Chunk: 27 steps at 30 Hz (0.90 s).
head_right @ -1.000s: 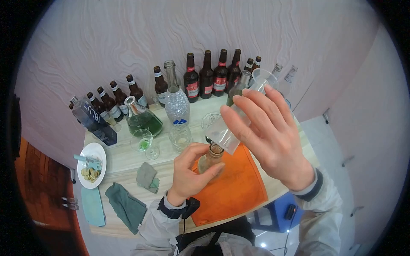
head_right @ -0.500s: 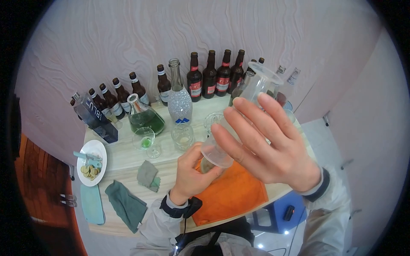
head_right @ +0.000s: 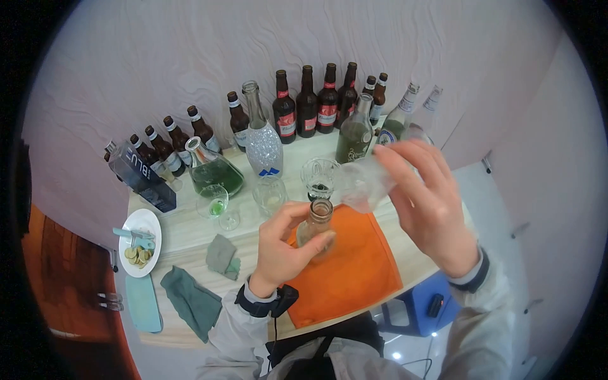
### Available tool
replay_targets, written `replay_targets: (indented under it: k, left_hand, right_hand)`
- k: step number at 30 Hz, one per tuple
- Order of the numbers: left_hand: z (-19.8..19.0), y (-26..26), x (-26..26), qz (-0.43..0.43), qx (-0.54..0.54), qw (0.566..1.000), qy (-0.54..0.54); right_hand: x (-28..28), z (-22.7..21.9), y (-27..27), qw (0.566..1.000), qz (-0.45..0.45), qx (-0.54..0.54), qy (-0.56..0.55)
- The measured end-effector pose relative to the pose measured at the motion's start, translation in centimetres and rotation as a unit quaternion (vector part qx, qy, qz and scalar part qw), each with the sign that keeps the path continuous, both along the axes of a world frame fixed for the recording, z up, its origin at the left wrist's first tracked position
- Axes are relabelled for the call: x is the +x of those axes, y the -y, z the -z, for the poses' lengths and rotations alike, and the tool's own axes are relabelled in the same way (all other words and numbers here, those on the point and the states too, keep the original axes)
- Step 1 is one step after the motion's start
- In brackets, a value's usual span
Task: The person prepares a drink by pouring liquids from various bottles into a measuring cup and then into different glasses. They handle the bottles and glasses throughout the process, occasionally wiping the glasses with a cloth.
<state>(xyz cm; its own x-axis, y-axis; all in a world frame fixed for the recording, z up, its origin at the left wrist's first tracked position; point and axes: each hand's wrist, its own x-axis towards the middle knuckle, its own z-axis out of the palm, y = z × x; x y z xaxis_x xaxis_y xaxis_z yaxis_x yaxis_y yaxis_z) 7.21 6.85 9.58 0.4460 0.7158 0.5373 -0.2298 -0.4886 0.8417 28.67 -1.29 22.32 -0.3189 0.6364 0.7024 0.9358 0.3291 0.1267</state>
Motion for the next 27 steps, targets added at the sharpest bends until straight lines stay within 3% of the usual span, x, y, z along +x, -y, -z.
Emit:
replay_targets:
  k: [1,5,8,12,14,15,18,20,23,25,27]
  left_hand:
    - [0.0,0.0,-0.1,0.0,-0.002,1.0,-0.001]
    - [0.2,-0.1,0.1,-0.002,-0.016,1.0,0.004]
    - [-0.9,0.1,0.1,-0.013,-0.025,0.999,-0.021]
    - [-3.0,0.2,-0.7,0.001,0.0,0.989,-0.147]
    - [-3.4,0.1,-0.9,-0.018,0.022,0.986,-0.167]
    - [-3.8,-0.2,-0.9,-0.04,0.035,0.983,-0.178]
    - [-8.4,-1.2,-0.8,-0.064,0.085,0.989,-0.103]
    - [-13.1,-1.7,-0.1,-0.092,0.066,0.993,-0.035]
    - [-18.7,-4.1,1.8,-0.136,0.096,0.986,0.012]
    - [-21.4,-5.9,3.8,-0.17,0.12,0.977,0.035]
    - [-21.5,-8.8,5.1,-0.175,0.129,0.976,0.018]
  right_hand:
    - [0.5,1.3,0.9,0.996,0.032,-0.026,-0.082]
    - [3.4,11.3,5.4,0.96,0.095,-0.175,-0.194]
    - [3.6,15.5,8.3,0.938,0.139,-0.239,-0.209]
    - [2.9,17.8,10.9,0.9,0.157,-0.195,-0.357]
    - [1.2,18.5,11.6,0.765,0.149,-0.157,-0.606]
    - [0.2,19.3,11.7,0.746,0.127,-0.133,-0.641]
    - [-1.1,21.3,12.3,0.747,0.123,-0.169,-0.632]
    - [-1.5,22.5,12.5,0.813,0.105,-0.153,-0.553]
    - [-1.8,22.1,12.3,0.834,0.102,-0.124,-0.527]
    - [-1.5,22.0,12.4,0.834,0.097,-0.136,-0.527]
    - [-1.2,21.9,12.4,0.833,0.092,-0.146,-0.525]
